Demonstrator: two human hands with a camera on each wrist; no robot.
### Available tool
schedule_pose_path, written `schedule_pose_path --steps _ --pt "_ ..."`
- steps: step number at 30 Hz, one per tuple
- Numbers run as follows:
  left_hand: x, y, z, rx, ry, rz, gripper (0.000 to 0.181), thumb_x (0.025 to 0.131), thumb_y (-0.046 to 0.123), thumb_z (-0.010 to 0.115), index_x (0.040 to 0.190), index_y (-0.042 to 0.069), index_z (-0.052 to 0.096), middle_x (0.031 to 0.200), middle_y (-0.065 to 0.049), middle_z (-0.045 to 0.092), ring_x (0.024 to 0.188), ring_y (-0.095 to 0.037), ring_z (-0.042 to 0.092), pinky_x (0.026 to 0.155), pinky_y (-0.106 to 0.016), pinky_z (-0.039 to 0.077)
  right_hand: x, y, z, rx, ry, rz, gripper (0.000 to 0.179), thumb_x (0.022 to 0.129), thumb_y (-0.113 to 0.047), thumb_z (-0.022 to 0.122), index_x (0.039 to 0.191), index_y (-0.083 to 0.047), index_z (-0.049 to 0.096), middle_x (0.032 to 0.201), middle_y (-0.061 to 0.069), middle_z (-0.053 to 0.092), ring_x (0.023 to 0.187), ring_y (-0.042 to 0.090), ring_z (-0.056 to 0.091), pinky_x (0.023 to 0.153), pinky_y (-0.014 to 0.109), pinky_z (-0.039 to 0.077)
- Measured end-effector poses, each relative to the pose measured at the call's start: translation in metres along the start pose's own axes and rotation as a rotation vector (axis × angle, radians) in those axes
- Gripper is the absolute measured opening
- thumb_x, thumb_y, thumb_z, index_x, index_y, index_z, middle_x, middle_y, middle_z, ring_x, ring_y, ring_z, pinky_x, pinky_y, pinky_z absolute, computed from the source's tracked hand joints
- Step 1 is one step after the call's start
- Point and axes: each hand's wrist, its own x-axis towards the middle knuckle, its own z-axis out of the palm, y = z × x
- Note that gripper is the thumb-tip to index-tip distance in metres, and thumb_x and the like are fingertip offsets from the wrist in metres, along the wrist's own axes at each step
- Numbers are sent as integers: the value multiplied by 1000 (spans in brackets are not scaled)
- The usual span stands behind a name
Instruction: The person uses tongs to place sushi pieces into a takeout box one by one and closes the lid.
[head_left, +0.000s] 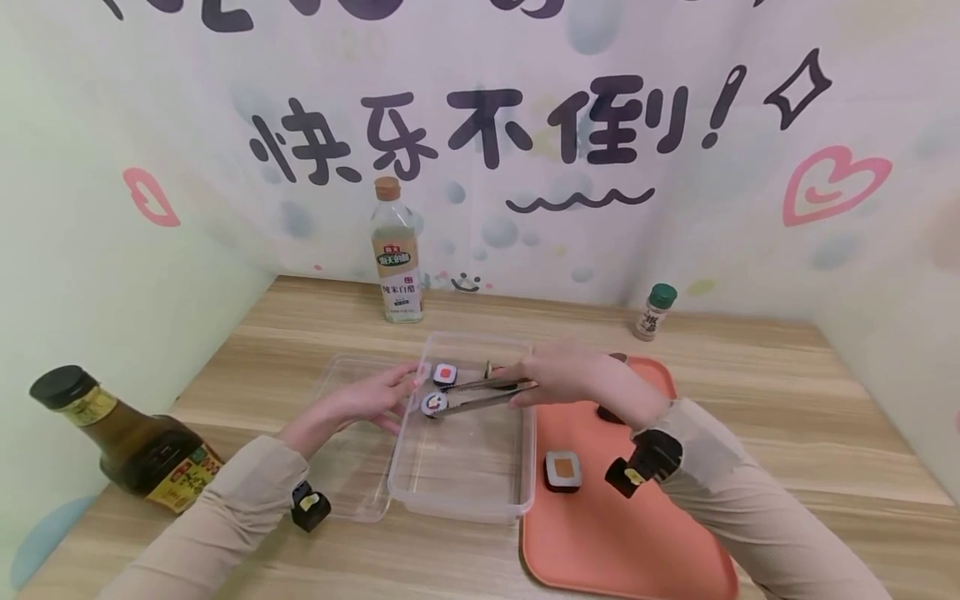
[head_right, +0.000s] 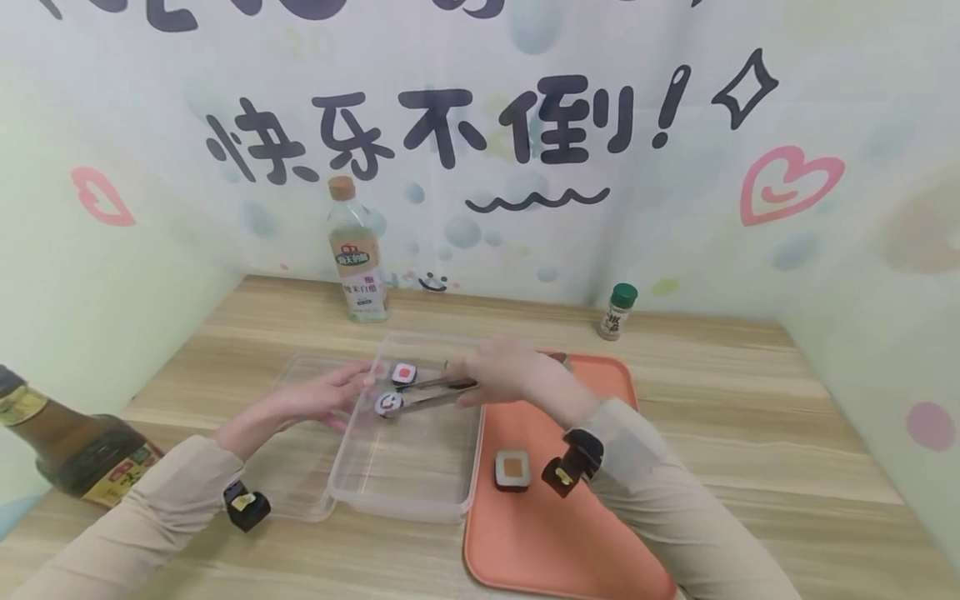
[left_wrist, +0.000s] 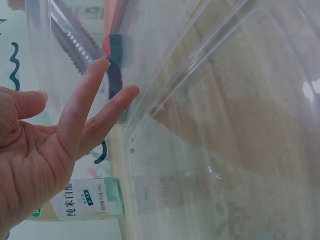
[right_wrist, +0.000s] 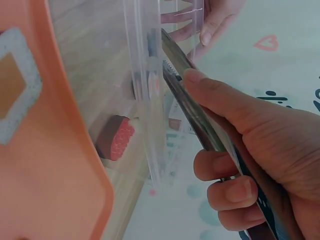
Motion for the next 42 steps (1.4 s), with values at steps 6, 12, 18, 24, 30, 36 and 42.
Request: schedule_pose_path --steps 6,12,18,24,30,36,42 --pt "2 0 1 4 9 -26 53 102 24 26 146 2 7 142 -33 20 114 -43 48 74 -34 57 3 -7 5 -44 -48 1 47 86 -43 58 131 -29 51 89 3 60 64 11 42 50 22 32" --pt "2 1 1 2 11 -29 52 102 23 25 146 3 7 142 -33 19 114 -43 49 76 -36 57 3 -6 6 -14 -47 38 48 84 -41 62 129 -27 52 109 9 61 80 19 55 58 26 42" --pt "2 1 1 13 13 -31 52 102 24 25 146 2 7 142 -33 19 114 -43 49 76 -36 57 -15 12 2 116 -34 58 52 84 -40 63 132 -25 50 135 7 51 85 17 61 66 28 48" --pt "1 0 0 19 7 -35 53 102 25 26 146 3 7 142 -32 20 115 -43 48 75 -35 57 -45 37 -2 194 59 82 54 84 -45 60 134 -32 45 134 -1 52 110 20 58 75 29 51" --pt "3 -2 0 15 4 -34 53 102 25 27 146 3 8 142 -32 20 115 -42 49 74 -34 57 -82 63 -3 158 141 201 66 77 -63 57 132 -27 50 121 4 62 96 17 63 72 33 52" --pt "3 -1 0 9 11 -48 53 102 25 27 146 4 8 142 -31 21 114 -41 50 74 -33 57 -117 86 2 192 117 266 69 75 -65 57 129 -21 54 125 13 58 87 15 63 72 36 52" --pt "2 0 -1 24 12 -51 54 101 26 27 146 3 7 143 -32 19 115 -41 49 74 -33 57 -143 103 15 287 -26 350 67 73 -54 66 127 -15 56 110 12 64 46 9 44 44 25 40"
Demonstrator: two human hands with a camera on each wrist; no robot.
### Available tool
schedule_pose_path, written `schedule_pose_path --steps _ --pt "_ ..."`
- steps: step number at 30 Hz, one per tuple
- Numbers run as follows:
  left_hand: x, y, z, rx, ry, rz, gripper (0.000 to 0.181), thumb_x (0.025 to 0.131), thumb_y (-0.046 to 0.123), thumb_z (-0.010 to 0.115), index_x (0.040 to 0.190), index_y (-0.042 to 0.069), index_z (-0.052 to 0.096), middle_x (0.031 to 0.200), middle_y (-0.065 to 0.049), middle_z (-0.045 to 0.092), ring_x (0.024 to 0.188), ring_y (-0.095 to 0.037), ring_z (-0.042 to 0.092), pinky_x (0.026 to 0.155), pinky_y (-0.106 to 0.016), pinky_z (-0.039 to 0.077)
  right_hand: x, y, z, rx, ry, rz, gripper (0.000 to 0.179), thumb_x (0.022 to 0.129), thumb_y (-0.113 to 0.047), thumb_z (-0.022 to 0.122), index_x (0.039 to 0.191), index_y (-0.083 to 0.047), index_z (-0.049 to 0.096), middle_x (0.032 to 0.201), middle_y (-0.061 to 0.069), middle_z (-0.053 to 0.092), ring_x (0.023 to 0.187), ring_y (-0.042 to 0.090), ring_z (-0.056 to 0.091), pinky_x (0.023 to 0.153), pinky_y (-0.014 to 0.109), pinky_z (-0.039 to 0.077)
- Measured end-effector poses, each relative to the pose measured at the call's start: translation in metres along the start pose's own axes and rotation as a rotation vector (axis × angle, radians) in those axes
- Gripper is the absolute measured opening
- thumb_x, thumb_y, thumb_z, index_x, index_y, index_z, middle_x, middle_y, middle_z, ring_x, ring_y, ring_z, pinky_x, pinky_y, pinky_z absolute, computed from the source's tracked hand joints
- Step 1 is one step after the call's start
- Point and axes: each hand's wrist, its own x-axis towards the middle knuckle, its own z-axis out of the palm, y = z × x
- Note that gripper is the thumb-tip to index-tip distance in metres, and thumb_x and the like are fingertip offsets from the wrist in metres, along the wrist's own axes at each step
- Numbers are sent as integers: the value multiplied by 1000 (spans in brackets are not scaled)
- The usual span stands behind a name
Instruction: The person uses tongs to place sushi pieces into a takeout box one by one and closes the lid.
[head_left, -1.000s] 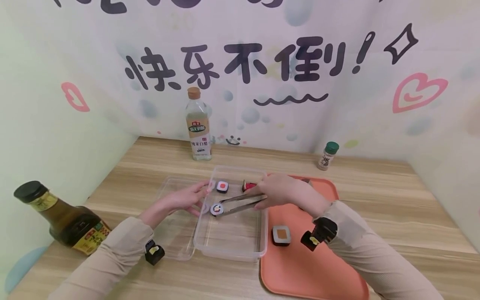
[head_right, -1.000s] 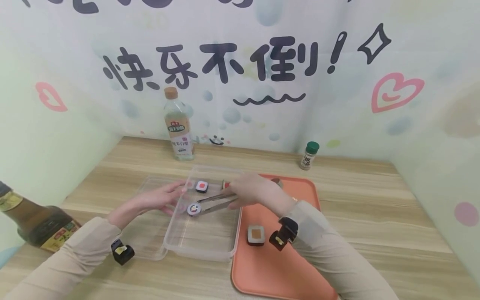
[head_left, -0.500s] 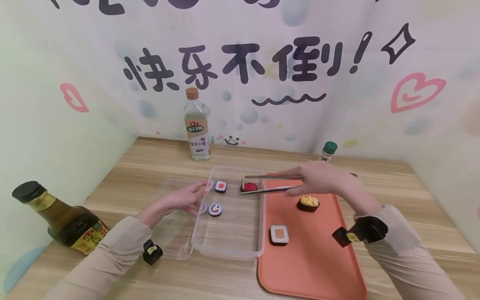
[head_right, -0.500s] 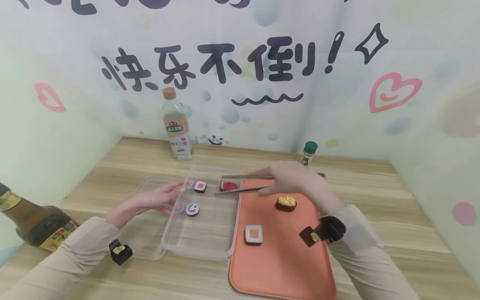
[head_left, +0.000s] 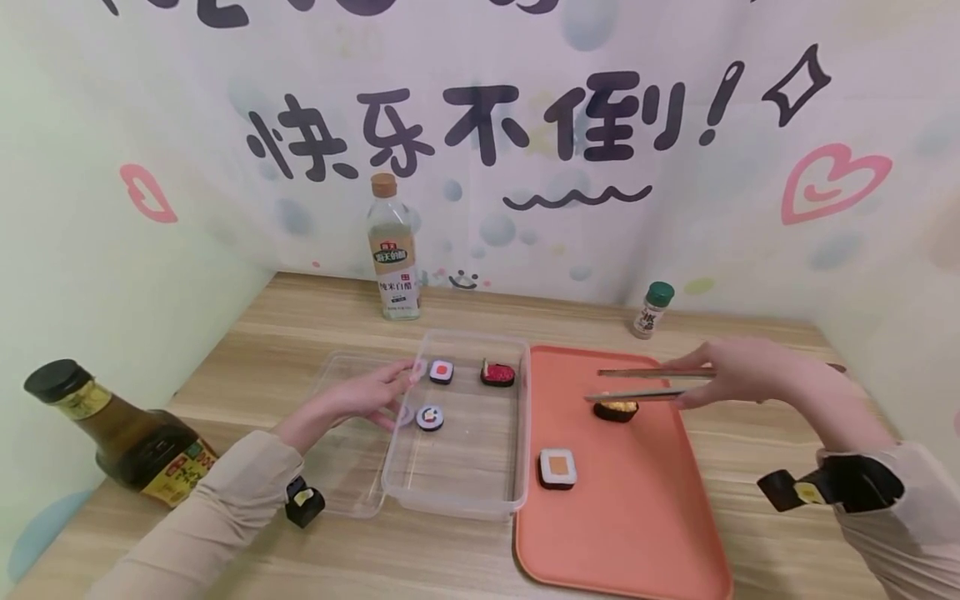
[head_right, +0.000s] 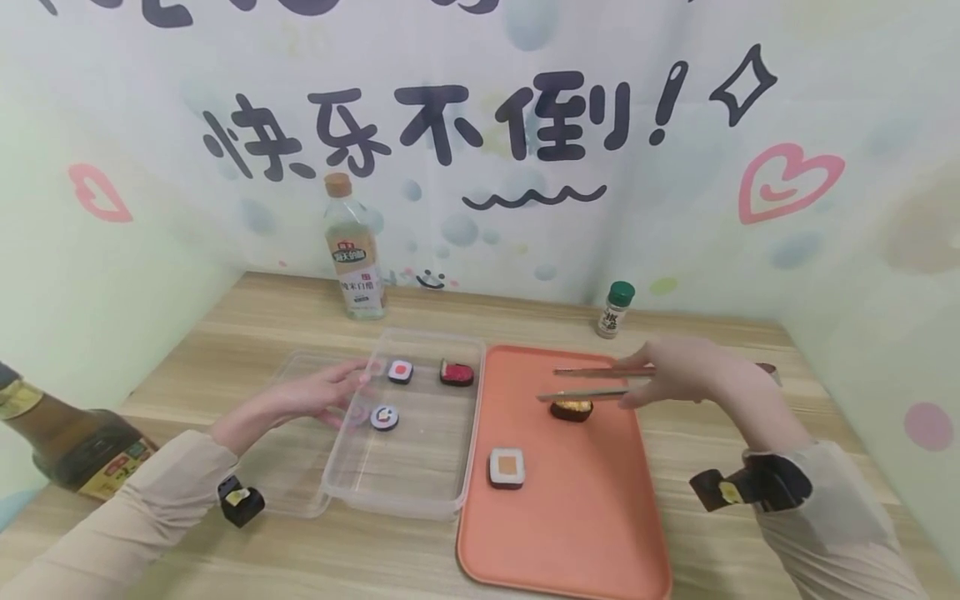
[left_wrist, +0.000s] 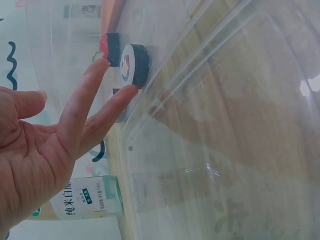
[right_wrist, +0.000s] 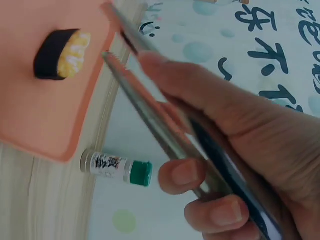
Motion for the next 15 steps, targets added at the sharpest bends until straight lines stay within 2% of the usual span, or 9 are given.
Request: schedule_pose_path --steps 1,3,7,9,15 --pt "0 0 0 2 0 1 54 101 26 27 146 3 6 143 -32 19 115 -41 49 74 -33 57 -2 3 1 23 -24 21 66 73 -51 68 127 -14 56 108 12 63 42 8 36 41 24 37" --pt "-1 0 -1 -1 -1 3 54 102 26 27 146 3 6 143 -32 19 115 -41 49 75 -33 57 -4 6 1 51 -63 47 66 72 -48 70 126 -14 57 97 8 64 39 8 31 39 24 35" --pt "-1 0 0 -1 -3 4 55 102 26 27 146 3 6 143 -32 18 116 -42 48 75 -34 57 -4 9 3 61 -106 64 61 73 -45 70 125 -14 58 67 -4 54 42 8 33 39 22 34" --pt "-1 1 0 -1 -6 7 55 102 26 27 146 3 5 143 -33 18 116 -42 47 76 -34 57 -4 8 3 33 -106 56 58 74 -44 69 123 -15 59 58 -7 46 43 7 36 40 21 33" --pt "-1 1 1 -7 -10 8 54 102 25 26 146 3 5 144 -32 18 117 -43 47 76 -34 57 -2 3 5 -50 -45 -8 47 76 -40 69 116 -15 64 63 -9 51 45 6 42 42 20 35"
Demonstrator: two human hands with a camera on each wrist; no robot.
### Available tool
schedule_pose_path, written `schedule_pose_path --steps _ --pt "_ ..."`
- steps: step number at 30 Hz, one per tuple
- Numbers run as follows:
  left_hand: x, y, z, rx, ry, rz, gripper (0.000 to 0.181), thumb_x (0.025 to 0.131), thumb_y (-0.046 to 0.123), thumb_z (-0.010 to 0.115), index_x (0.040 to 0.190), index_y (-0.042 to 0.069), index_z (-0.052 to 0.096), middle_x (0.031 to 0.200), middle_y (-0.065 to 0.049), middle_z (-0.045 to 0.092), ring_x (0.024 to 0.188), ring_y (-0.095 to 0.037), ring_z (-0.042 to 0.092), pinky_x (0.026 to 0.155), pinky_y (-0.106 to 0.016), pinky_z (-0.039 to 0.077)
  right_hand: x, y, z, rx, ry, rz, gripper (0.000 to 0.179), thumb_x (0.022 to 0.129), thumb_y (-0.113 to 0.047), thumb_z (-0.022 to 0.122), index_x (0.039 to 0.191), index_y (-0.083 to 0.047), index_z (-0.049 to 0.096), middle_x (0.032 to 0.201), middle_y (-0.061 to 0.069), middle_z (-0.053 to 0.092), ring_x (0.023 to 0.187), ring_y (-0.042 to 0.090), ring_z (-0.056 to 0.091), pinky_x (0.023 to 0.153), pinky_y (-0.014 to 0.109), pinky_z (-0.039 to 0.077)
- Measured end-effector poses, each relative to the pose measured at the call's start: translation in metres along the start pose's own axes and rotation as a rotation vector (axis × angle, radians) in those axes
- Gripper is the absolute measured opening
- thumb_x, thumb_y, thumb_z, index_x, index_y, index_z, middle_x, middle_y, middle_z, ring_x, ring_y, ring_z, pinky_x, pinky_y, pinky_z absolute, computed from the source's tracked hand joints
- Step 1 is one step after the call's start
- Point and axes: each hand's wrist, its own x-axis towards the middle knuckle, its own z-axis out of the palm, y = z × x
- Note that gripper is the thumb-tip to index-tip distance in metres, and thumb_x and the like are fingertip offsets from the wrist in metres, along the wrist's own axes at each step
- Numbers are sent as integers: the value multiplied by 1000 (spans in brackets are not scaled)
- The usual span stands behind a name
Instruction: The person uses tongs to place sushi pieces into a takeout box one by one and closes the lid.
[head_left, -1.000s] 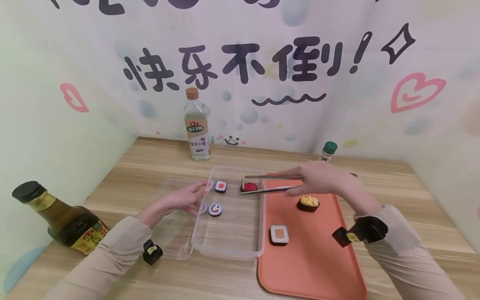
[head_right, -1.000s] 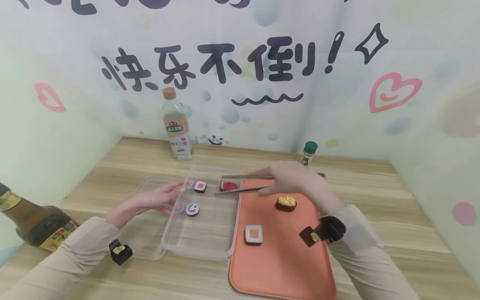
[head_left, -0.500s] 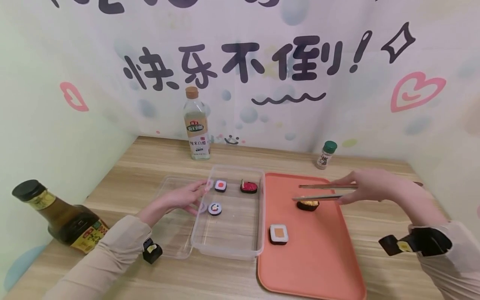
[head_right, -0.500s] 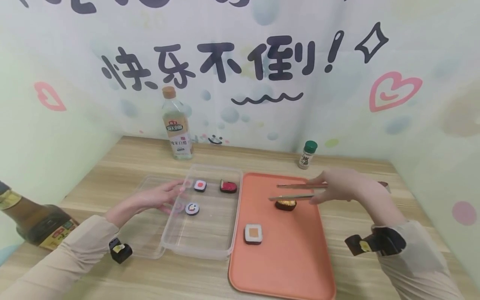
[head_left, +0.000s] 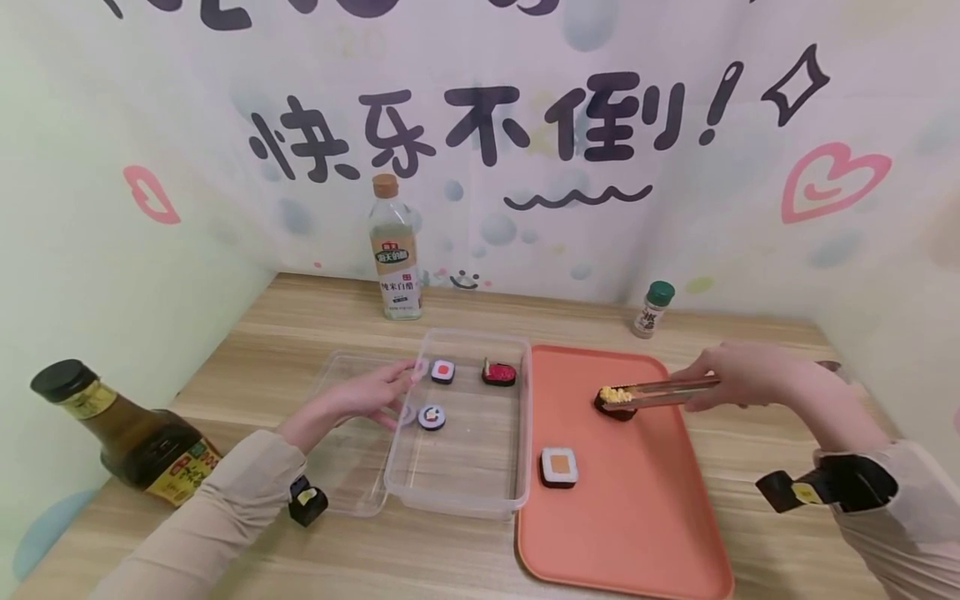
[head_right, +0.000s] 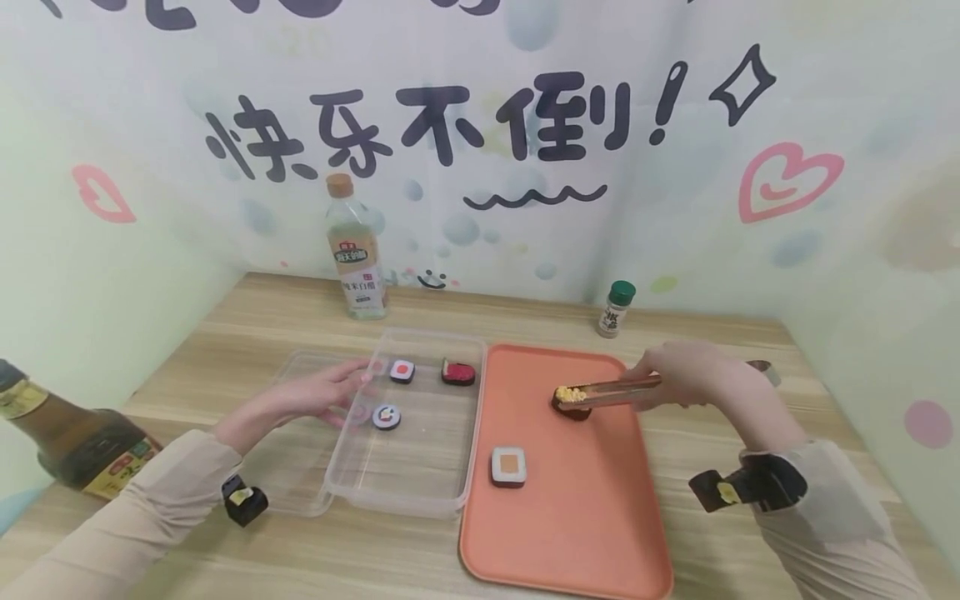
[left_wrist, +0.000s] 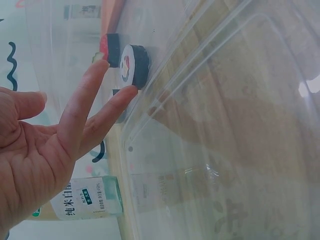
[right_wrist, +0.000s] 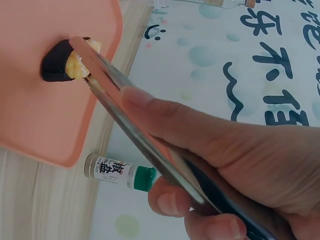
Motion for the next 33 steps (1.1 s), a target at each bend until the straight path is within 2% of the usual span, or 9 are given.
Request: schedule_pose_path --steps 9,13,17,20,22,25,28,31,33 --pt "2 -2 0 -4 4 -2 54 102 25 26 146 4 5 145 -31 16 118 -43 46 77 -36 57 5 -6 -4 -149 148 -66 45 78 -41 67 116 -16 65 74 -12 62 61 3 47 53 23 39" --pt "2 -1 0 -4 7 -2 53 102 25 26 146 3 6 144 -31 17 118 -43 46 77 -35 57 8 -11 -10 -190 193 -98 44 80 -42 64 119 -21 63 82 -8 67 68 4 55 57 28 46" --pt "2 -1 0 -7 8 -4 53 102 25 26 146 4 6 144 -31 17 118 -42 46 76 -34 57 11 -20 -15 -228 255 -97 44 81 -46 63 121 -27 61 87 -4 69 70 6 56 62 34 49" --pt "1 -1 0 -7 5 -3 53 102 25 26 146 3 6 145 -31 17 118 -42 47 76 -34 57 12 -27 -18 -235 300 -98 45 81 -45 63 122 -26 60 96 3 70 74 12 61 66 40 52" --pt "1 -1 0 -6 4 -4 53 102 25 26 146 3 6 145 -31 16 118 -42 46 76 -34 57 13 -31 -20 -227 323 -105 45 81 -42 64 123 -24 60 109 6 68 84 19 65 72 45 53" --pt "1 -1 0 -4 4 -4 53 102 24 26 146 3 6 145 -31 16 118 -42 47 76 -35 57 15 -38 -23 -223 335 -104 46 82 -41 64 124 -24 59 113 8 66 90 23 65 75 47 52" --pt "1 0 0 -2 6 -6 53 102 24 26 146 3 6 145 -31 16 117 -42 47 76 -35 57 18 -47 -28 -228 344 -103 46 82 -41 64 124 -24 58 107 6 67 79 17 63 66 40 53" --pt "0 1 1 -3 7 -7 53 102 24 25 146 3 6 144 -31 16 118 -43 46 76 -34 57 21 -57 -32 -246 355 -110 47 81 -44 63 124 -27 58 82 0 66 62 10 54 53 30 45" --pt "0 2 1 -1 7 -6 52 102 23 25 146 3 6 144 -32 16 118 -43 46 75 -34 57 24 -66 -34 -272 373 -123 47 80 -45 64 124 -29 57 64 -5 58 54 8 47 47 25 38"
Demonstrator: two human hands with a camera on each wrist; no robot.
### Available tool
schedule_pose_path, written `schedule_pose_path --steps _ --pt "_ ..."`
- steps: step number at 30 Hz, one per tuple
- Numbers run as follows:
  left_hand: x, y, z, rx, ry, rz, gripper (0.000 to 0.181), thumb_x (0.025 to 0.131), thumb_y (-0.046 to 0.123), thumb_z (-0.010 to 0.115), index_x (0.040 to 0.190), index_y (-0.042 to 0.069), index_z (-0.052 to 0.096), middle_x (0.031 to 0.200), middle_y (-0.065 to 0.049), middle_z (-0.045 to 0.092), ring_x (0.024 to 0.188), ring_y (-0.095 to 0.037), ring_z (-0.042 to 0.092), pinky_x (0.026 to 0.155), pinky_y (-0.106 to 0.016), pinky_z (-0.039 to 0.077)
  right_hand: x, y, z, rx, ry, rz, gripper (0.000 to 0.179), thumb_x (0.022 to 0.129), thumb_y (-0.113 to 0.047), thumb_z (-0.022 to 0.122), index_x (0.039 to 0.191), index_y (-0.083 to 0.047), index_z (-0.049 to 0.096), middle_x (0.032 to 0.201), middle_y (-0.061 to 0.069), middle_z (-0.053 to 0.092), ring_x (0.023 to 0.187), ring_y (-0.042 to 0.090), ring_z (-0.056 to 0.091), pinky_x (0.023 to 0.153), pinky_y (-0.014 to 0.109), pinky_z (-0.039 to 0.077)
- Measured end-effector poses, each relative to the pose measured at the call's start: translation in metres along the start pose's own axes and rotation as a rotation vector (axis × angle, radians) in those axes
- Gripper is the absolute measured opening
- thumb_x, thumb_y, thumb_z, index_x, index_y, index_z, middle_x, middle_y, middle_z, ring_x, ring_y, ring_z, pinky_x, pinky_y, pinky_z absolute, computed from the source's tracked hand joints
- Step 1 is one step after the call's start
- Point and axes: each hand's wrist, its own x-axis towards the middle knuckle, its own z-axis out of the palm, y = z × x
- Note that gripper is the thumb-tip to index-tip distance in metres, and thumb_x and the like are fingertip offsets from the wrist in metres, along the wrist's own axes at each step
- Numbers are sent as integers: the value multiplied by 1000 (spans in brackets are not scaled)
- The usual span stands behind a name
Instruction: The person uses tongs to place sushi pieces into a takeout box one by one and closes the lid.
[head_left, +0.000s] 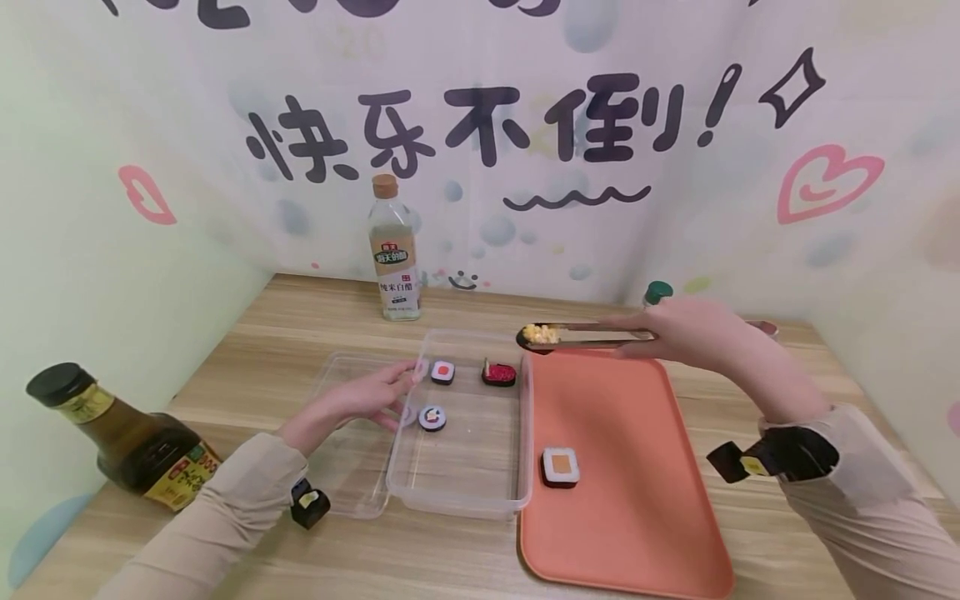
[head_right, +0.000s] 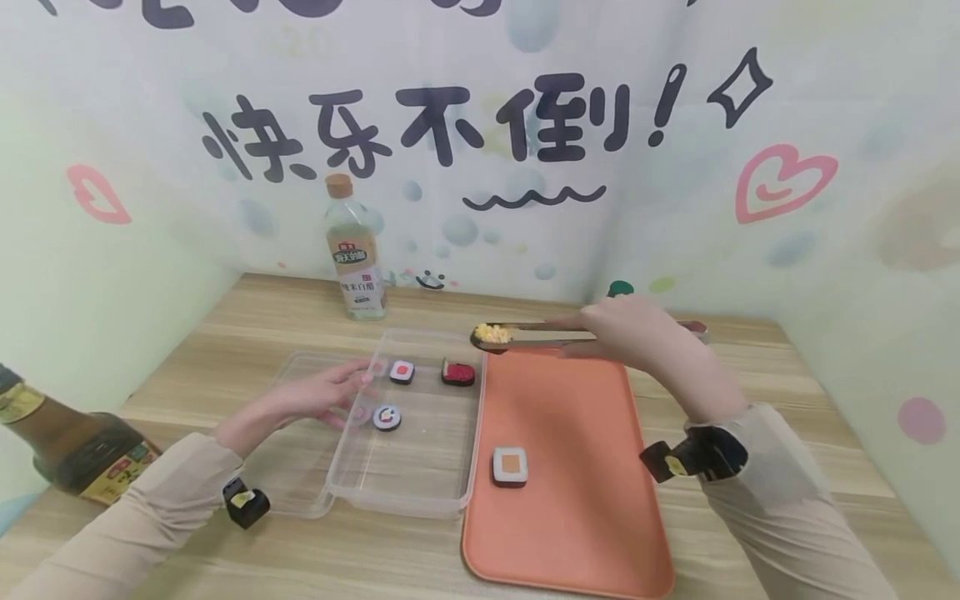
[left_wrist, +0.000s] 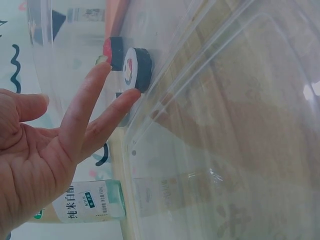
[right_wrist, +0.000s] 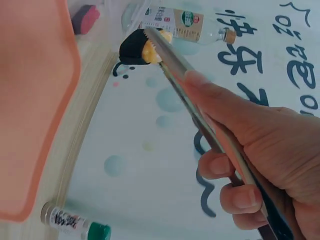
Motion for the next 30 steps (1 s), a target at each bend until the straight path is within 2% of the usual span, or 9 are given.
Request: schedule_pose_path --steps 3,5,9,13,16,19,23,26,30 --pt "0 0 0 0 4 4 52 102 23 25 146 2 6 144 -32 16 117 -44 46 75 -35 57 8 -12 -4 -7 33 -48 46 81 -45 63 125 -30 57 49 -6 47 47 9 41 44 23 32" --pt "0 -1 0 -6 7 9 52 102 23 24 146 2 6 144 -32 17 116 -44 47 76 -35 57 15 -20 -6 4 40 -81 45 82 -43 63 124 -29 57 54 -5 56 48 8 44 46 24 36" --pt "2 -3 0 -23 11 25 51 102 22 24 146 2 7 144 -32 16 114 -44 48 77 -37 57 26 -31 -10 29 -26 -101 45 82 -42 63 125 -29 57 91 0 71 67 14 60 59 30 48" --pt "2 -2 0 -19 17 35 51 102 22 25 146 2 8 143 -32 17 114 -45 47 77 -36 57 34 -41 -12 36 -135 -105 48 80 -45 64 124 -26 58 116 -2 65 97 20 63 69 34 52" --pt "1 -2 1 -13 21 33 51 102 23 26 145 3 9 143 -31 19 115 -45 47 76 -36 57 38 -52 -15 15 -230 -98 48 78 -46 66 120 -24 61 108 -2 67 90 16 63 65 31 51" --pt "0 -2 1 -8 21 30 51 102 24 26 146 3 10 143 -30 20 115 -44 47 74 -34 57 39 -68 -17 -111 -274 -122 44 74 -46 70 114 -27 65 94 -7 68 76 11 61 60 27 50" --pt "0 -3 1 -13 14 26 52 102 25 26 146 4 9 143 -30 20 113 -41 49 73 -33 57 42 -90 -13 -335 -238 -158 43 69 -44 75 110 -32 66 74 -8 64 62 7 55 50 25 48" --pt "1 -3 0 -26 11 22 52 102 25 27 146 4 9 143 -29 20 111 -39 51 73 -33 57 47 -102 -11 -435 -222 -158 41 67 -40 77 105 -31 66 70 -8 63 58 6 53 47 23 48" --pt "1 -4 0 -32 11 30 51 102 24 27 146 4 10 144 -30 19 110 -39 52 74 -33 57 54 -117 -9 -569 -196 -157 20 69 -31 78 85 -26 67 66 -10 63 50 4 44 45 21 48"
